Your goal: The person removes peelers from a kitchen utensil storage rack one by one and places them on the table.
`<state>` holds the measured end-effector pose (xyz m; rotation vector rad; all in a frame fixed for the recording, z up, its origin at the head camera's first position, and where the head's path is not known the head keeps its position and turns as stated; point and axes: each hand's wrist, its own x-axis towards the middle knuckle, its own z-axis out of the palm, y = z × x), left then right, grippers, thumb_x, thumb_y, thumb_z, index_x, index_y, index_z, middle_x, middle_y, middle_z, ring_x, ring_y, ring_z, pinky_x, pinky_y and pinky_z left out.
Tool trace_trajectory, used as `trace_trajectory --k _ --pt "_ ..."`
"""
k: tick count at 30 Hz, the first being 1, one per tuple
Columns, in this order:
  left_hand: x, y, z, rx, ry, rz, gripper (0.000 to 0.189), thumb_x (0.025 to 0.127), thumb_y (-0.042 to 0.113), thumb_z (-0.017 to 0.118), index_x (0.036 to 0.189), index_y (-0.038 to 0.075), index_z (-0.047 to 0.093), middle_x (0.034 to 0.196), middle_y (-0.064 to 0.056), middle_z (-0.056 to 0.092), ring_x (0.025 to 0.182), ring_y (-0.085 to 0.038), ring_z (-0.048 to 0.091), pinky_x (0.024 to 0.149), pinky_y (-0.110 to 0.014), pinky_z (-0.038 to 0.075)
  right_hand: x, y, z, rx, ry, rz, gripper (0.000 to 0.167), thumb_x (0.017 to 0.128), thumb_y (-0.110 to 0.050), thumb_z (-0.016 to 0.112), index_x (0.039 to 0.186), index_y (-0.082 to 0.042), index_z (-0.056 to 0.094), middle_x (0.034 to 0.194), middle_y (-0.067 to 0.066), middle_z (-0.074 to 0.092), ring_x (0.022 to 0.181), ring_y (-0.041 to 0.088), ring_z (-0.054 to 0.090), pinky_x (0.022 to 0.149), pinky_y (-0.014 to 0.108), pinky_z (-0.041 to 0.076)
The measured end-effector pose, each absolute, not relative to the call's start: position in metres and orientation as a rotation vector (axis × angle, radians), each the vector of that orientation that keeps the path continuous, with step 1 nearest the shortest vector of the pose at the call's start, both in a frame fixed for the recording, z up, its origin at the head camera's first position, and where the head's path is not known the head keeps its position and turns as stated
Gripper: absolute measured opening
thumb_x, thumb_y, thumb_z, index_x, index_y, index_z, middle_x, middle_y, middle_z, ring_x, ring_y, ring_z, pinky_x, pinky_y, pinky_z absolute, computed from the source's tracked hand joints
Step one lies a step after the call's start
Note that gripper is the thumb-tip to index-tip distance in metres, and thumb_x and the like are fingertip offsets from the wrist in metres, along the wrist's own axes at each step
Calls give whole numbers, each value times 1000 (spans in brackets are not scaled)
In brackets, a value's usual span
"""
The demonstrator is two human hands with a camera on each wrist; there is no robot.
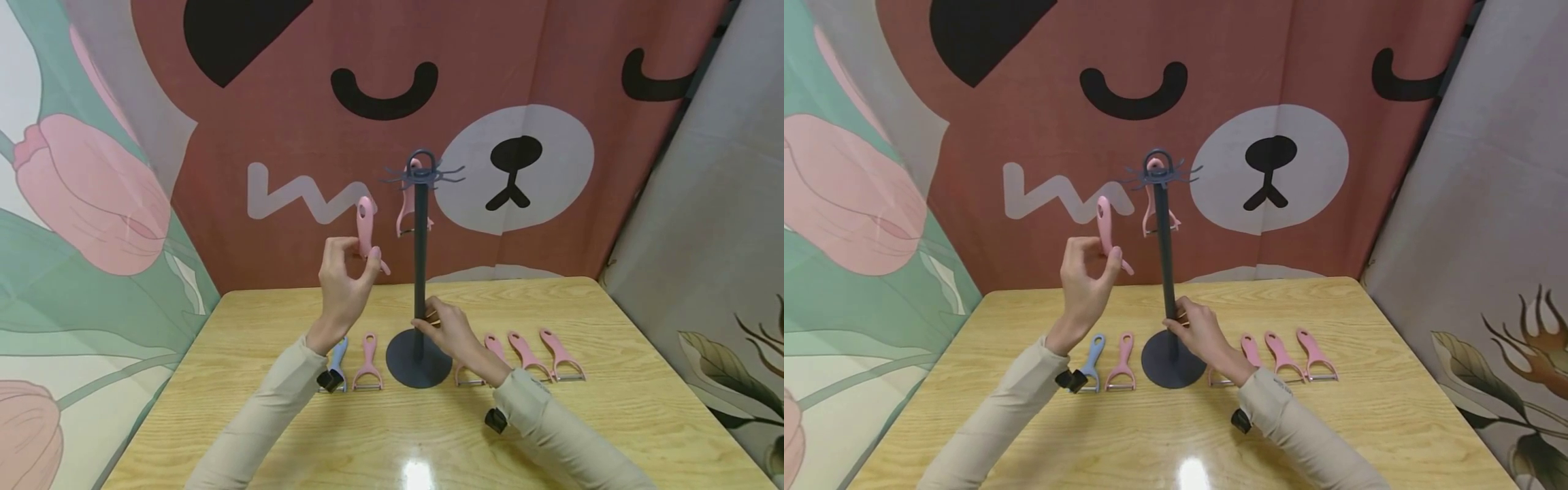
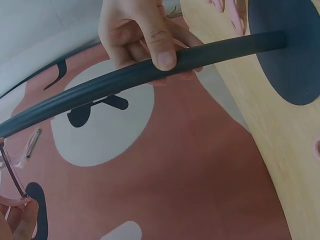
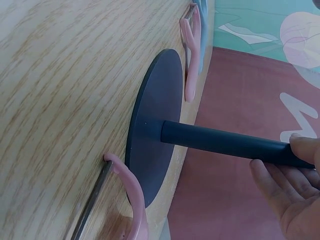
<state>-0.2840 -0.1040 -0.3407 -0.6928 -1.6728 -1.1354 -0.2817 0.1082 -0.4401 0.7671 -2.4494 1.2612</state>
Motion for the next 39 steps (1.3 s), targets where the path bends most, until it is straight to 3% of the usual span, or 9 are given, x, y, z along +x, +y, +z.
trace_trajectory --k 14,23,30,36,39 --pt "-284 -121 -360 -621 -1737 -1121 19 91 11 69 103 -1 59 94 -13 54 84 -27 58 74 -38 48 -282 109 -441 770 -2448 1265 17 91 -13 74 103 -6 63 88 4 68 81 20 71 69 28 59" --pt "-283 -133 -370 -589 -1778 -1136 18 91 9 69 99 -2 58 91 -12 54 76 -24 61 69 -30 52 -282 109 -441 782 -2443 1278 17 91 -12 74 103 -6 63 88 4 68 81 20 71 69 28 59" --pt "-283 -141 -380 -573 -1799 -1168 17 90 5 70 99 -4 59 90 -15 54 75 -25 62 67 -37 56 -282 109 -442 790 -2420 1271 17 91 -13 74 102 -6 63 87 4 68 80 20 71 69 28 59" --pt "-282 -146 -388 -557 -1850 -1183 17 91 9 69 98 -4 59 90 -13 54 76 -23 62 71 -31 56 -282 109 -442 787 -2423 1271 17 90 -12 74 102 -5 63 88 5 68 80 20 71 69 29 59" --pt "-280 -151 -393 -538 -1899 -1161 18 92 13 69 97 -2 59 90 -11 54 78 -21 60 70 -34 57 -282 109 -443 786 -2424 1269 18 91 -13 74 102 -5 63 88 4 68 81 20 71 69 28 59"
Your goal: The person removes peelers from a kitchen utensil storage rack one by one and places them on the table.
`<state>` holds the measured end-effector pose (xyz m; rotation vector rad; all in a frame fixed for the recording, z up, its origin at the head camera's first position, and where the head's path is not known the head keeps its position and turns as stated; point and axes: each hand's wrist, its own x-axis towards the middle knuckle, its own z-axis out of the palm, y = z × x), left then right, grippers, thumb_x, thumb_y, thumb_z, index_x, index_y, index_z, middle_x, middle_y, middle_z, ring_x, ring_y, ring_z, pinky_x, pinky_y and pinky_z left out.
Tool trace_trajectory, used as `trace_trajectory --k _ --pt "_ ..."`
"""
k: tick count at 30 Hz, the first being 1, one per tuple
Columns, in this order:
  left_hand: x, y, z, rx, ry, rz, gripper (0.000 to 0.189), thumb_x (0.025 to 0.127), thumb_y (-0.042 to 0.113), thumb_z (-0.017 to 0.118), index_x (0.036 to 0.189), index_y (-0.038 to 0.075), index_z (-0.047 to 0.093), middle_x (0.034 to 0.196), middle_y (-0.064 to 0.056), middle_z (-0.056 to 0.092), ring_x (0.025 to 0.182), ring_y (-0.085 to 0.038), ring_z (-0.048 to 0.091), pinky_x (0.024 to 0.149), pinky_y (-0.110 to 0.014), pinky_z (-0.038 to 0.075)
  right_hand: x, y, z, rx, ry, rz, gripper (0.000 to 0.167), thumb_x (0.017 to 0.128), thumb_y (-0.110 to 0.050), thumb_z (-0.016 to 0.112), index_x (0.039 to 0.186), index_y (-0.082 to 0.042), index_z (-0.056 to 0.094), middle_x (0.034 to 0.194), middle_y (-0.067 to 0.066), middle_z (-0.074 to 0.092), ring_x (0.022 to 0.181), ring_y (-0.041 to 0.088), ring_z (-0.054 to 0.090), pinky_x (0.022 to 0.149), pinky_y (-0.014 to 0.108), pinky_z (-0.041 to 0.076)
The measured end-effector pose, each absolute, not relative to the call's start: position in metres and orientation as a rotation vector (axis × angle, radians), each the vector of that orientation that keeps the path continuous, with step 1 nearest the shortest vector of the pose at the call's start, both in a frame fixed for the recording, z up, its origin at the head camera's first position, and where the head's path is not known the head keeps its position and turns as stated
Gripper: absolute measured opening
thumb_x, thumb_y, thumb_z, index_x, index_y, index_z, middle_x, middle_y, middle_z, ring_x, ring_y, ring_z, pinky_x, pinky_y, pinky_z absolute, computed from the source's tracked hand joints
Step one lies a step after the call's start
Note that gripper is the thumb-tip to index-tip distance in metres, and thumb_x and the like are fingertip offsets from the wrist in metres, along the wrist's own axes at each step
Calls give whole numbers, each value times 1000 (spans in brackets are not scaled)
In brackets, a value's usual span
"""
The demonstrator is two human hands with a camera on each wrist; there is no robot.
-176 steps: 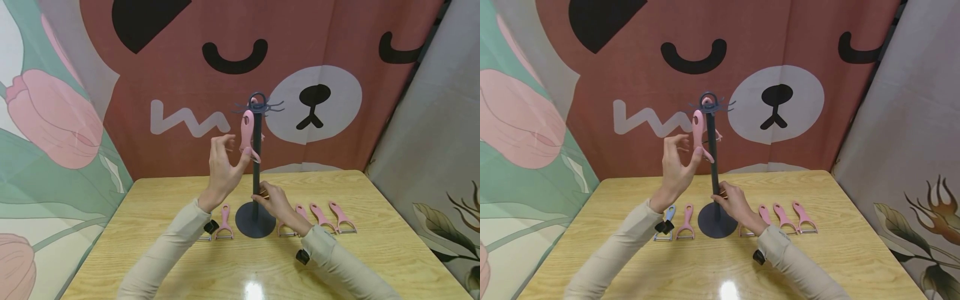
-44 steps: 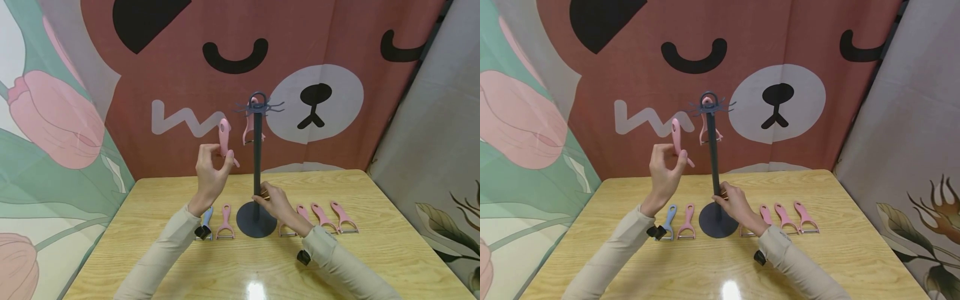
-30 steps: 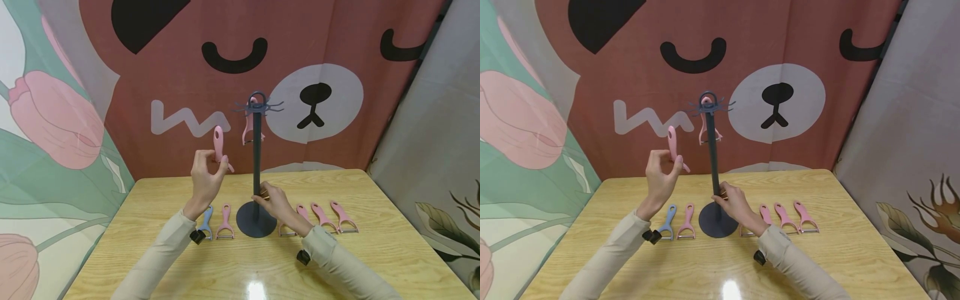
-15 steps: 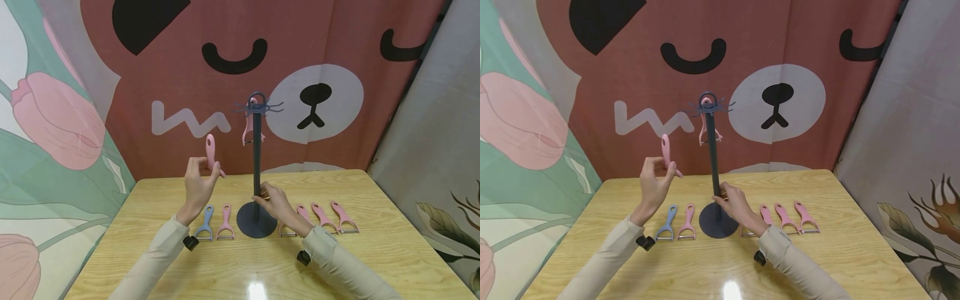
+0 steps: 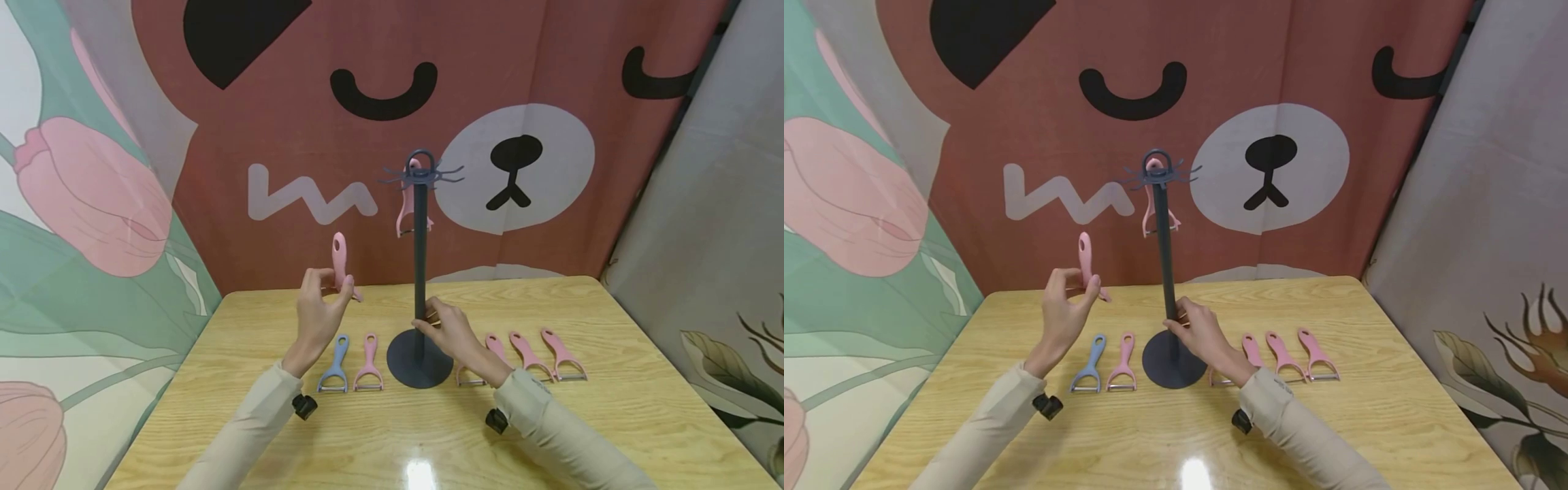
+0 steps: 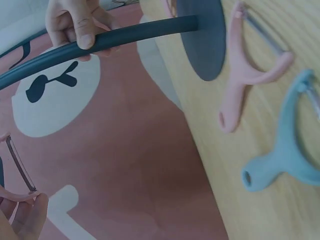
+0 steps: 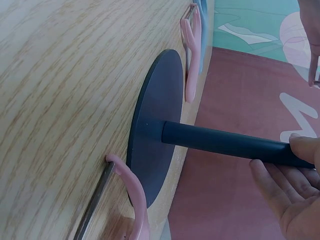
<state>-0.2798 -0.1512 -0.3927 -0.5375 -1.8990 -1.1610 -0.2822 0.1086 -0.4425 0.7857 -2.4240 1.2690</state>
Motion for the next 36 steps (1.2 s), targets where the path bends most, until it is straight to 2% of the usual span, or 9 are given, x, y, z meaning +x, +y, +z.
trace_trajectory --k 5,12,15,21,24,29,36 --pt "-278 -160 -402 -495 -1960 -1124 18 92 16 70 97 1 61 89 -9 55 80 -22 58 68 -41 58 -282 109 -442 783 -2433 1264 18 91 -14 74 103 -5 63 88 4 68 81 20 71 70 28 59" --pt "-277 -171 -412 -467 -1978 -1106 21 88 13 76 96 0 61 87 -9 58 78 -22 62 64 -41 59 -282 109 -441 779 -2442 1263 18 92 -14 73 104 -5 63 89 5 68 82 21 71 70 29 59" --pt "-277 -174 -416 -461 -1988 -1092 21 88 14 76 95 -1 62 85 -11 58 76 -24 63 60 -36 59 -282 109 -441 774 -2441 1261 18 91 -14 73 103 -5 63 89 5 68 82 21 71 70 30 59" --pt "-276 -183 -421 -396 -2063 -1055 19 89 16 75 94 1 63 82 -11 58 74 -22 63 58 -18 54 -282 109 -443 778 -2441 1260 18 91 -13 74 102 -5 62 89 5 68 82 21 71 70 29 59" --pt "-275 -187 -424 -364 -2105 -1036 19 89 17 75 95 3 65 82 -9 59 74 -20 63 59 -15 52 -282 109 -443 777 -2443 1260 18 91 -14 74 102 -5 62 89 5 68 82 21 71 69 29 59" --pt "-274 -195 -427 -324 -2168 -977 20 88 21 76 95 5 66 81 -7 61 73 -20 64 58 -23 53 -281 109 -443 770 -2447 1261 18 92 -14 73 103 -5 63 88 5 68 81 21 71 69 29 59" --pt "-268 -204 -432 -287 -2284 -939 22 88 22 77 91 4 64 84 -12 63 75 -27 62 63 -39 46 -281 108 -443 779 -2444 1252 18 92 -14 73 104 -5 63 89 5 68 81 20 71 70 29 59"
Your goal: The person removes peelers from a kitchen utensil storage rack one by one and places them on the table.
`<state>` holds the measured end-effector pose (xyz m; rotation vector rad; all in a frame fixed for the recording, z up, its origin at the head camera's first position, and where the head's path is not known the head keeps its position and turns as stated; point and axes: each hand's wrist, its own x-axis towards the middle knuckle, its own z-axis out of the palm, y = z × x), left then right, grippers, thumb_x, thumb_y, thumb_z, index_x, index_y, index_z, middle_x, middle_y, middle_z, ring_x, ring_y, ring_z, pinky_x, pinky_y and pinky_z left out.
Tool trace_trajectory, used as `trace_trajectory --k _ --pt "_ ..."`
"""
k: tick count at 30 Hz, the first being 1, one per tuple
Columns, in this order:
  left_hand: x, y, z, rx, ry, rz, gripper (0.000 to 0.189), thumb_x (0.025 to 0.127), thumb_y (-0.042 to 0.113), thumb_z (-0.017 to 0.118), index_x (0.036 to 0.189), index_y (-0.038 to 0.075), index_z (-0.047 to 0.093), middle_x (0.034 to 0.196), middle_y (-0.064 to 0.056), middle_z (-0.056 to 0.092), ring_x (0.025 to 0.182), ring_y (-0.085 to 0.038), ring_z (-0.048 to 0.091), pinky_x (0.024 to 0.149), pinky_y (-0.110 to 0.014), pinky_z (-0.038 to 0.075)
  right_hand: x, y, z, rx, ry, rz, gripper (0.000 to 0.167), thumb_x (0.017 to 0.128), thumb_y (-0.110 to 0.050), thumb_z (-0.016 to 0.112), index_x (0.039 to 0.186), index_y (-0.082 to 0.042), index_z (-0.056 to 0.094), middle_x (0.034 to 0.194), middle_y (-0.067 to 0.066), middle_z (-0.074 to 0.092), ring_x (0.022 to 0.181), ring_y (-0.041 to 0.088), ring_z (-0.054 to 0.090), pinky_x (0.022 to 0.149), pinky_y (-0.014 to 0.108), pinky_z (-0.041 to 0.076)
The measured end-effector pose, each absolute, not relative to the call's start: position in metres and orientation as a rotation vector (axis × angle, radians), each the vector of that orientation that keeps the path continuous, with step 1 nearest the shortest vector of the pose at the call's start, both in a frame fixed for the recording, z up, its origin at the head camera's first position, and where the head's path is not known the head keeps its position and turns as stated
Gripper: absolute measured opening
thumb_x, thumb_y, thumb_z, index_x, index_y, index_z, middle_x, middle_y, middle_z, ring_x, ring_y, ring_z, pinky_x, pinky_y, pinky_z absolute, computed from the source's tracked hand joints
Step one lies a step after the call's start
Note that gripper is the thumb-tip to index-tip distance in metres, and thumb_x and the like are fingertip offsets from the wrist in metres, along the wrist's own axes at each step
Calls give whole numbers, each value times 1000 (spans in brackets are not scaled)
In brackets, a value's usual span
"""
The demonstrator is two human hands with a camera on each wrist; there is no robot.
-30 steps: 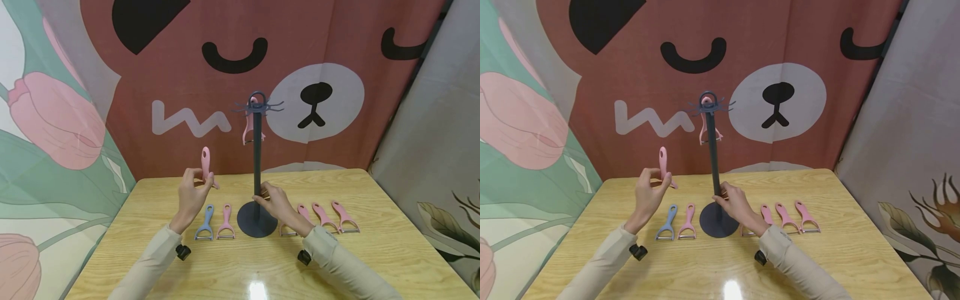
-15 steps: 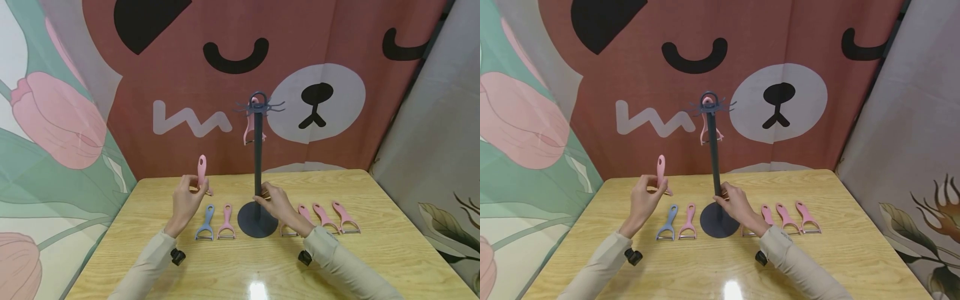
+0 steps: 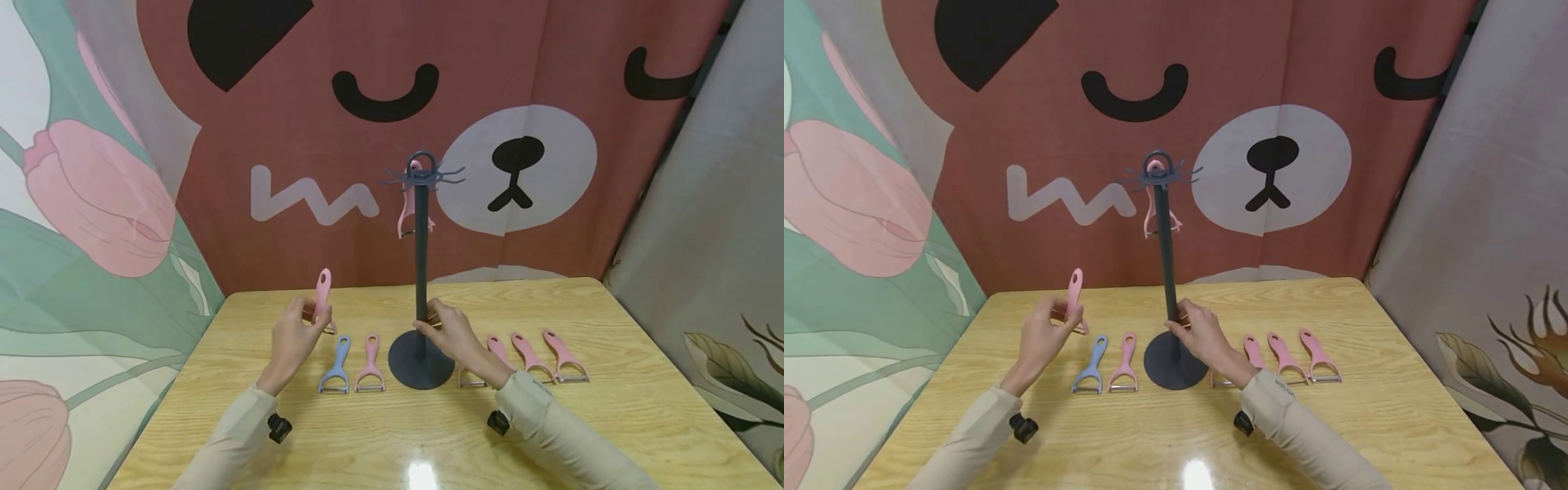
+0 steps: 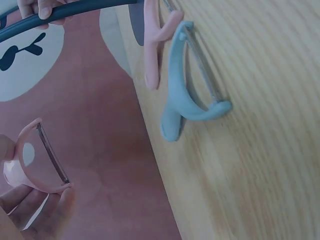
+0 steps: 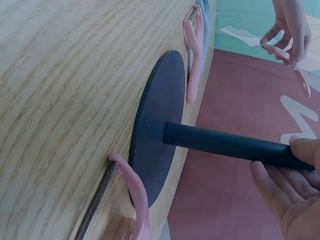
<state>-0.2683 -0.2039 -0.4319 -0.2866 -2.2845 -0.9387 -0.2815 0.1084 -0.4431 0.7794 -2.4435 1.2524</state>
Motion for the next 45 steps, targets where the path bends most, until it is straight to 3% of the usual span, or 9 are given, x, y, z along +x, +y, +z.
trace_trajectory --k 17,28,45 --pt "-264 -214 -442 -195 -2471 -854 23 88 26 75 86 5 66 80 -8 63 69 -21 60 61 -39 49 -282 105 -442 795 -2454 1319 13 90 -2 69 102 -1 63 90 9 70 84 22 71 69 26 58" --pt "-262 -217 -448 -165 -2566 -856 24 88 27 74 87 5 66 81 -7 63 66 -19 58 59 -38 49 -283 103 -438 696 -2399 1281 30 90 -27 75 107 -5 63 94 8 68 80 20 71 68 30 59" --pt "-257 -225 -458 -151 -2738 -816 28 87 28 76 84 2 64 74 -4 57 60 -16 47 52 -30 39 -285 102 -436 735 -2339 1247 20 88 -14 77 100 -3 65 85 5 70 75 16 71 65 25 58"
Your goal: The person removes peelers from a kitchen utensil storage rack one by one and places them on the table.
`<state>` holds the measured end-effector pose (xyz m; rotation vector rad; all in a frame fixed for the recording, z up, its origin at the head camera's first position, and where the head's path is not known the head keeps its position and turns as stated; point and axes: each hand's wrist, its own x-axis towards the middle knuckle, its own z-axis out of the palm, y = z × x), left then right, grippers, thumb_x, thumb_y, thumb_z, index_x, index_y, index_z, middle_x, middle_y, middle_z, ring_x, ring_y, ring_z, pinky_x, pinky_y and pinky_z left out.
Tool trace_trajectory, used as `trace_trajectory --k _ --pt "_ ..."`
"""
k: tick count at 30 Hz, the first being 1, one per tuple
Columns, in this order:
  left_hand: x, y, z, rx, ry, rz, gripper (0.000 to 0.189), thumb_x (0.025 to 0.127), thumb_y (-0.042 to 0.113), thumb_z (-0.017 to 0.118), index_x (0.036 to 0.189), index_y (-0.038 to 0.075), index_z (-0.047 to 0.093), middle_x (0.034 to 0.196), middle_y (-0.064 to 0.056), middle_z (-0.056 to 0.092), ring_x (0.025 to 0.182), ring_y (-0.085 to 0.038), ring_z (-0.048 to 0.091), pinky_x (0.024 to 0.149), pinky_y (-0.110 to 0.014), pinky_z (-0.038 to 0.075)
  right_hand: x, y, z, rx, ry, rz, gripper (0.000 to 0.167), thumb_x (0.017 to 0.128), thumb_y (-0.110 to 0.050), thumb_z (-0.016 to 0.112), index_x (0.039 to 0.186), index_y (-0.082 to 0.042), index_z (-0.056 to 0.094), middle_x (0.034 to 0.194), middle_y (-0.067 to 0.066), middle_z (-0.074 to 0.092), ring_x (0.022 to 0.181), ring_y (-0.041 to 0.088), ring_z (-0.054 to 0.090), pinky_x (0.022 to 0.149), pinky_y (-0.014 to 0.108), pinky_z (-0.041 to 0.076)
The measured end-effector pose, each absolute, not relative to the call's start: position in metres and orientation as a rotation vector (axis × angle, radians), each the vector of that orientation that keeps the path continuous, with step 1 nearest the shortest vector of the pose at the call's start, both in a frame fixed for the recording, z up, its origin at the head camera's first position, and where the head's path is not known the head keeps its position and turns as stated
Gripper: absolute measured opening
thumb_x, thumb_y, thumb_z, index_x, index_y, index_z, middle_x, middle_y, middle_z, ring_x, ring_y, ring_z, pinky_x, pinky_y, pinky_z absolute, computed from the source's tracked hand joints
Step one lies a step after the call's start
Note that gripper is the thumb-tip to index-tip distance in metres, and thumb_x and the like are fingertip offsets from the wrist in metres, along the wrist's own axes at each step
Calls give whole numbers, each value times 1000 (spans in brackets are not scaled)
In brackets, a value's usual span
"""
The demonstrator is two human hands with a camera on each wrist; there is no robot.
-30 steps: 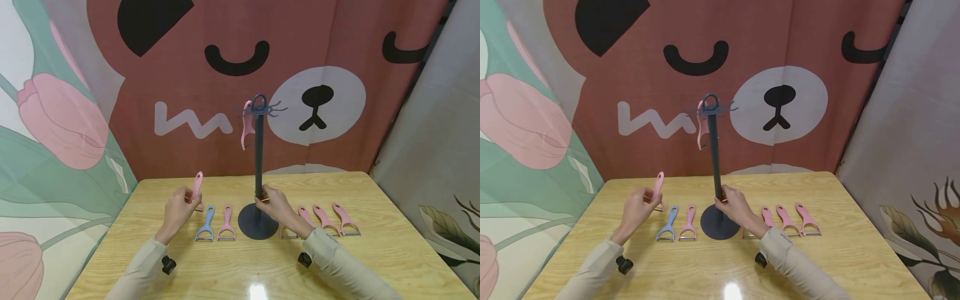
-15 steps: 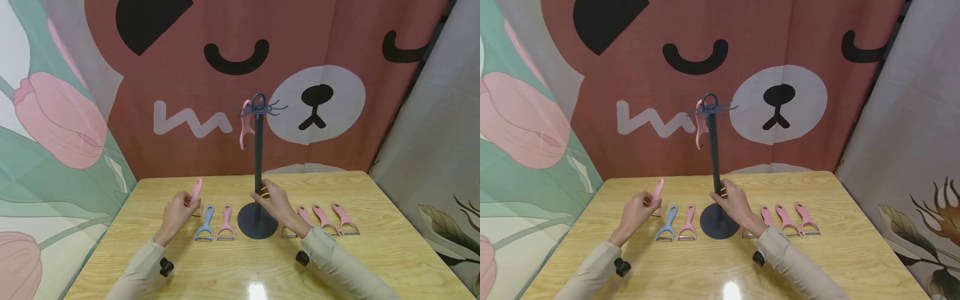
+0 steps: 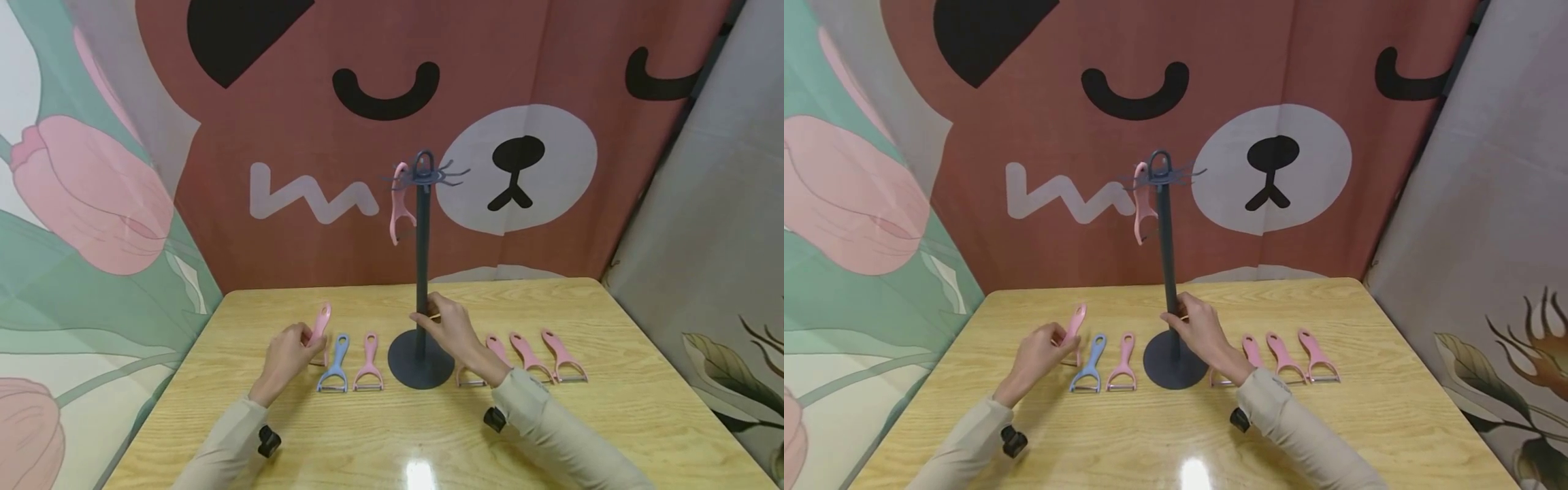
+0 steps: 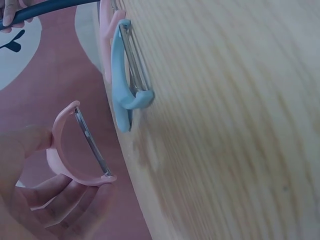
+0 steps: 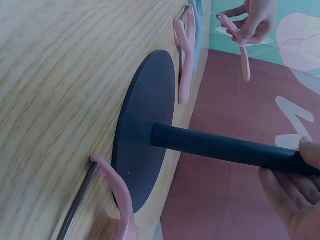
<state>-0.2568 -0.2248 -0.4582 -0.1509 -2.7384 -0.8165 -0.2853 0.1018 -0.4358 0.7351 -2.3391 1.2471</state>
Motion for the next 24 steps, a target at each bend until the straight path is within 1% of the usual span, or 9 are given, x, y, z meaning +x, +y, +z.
trace_trajectory --k 6,16,20,24 --pt "-255 -230 -461 -157 -2773 -769 28 87 25 76 84 0 63 73 -5 56 59 -17 48 52 -30 40 -284 103 -434 746 -2374 1248 17 90 -12 74 101 -3 65 85 5 70 76 16 71 67 26 59" --pt "-251 -235 -467 -131 -2873 -697 34 89 28 75 74 4 57 65 -3 49 53 -15 44 47 -28 35 -282 103 -432 768 -2396 1303 13 93 -9 71 102 -3 64 86 5 69 79 18 71 71 30 59" --pt "-251 -236 -469 -114 -2905 -668 34 89 30 74 74 4 57 63 -2 49 51 -15 44 46 -28 34 -281 103 -431 782 -2390 1294 12 93 -9 70 102 -2 64 86 4 68 79 18 71 71 30 59" --pt "-251 -236 -471 -100 -2933 -613 33 88 30 74 75 4 59 62 -1 50 51 -15 45 45 -28 34 -282 103 -432 800 -2381 1289 12 93 -6 70 102 -1 64 86 5 68 79 18 71 72 31 59"
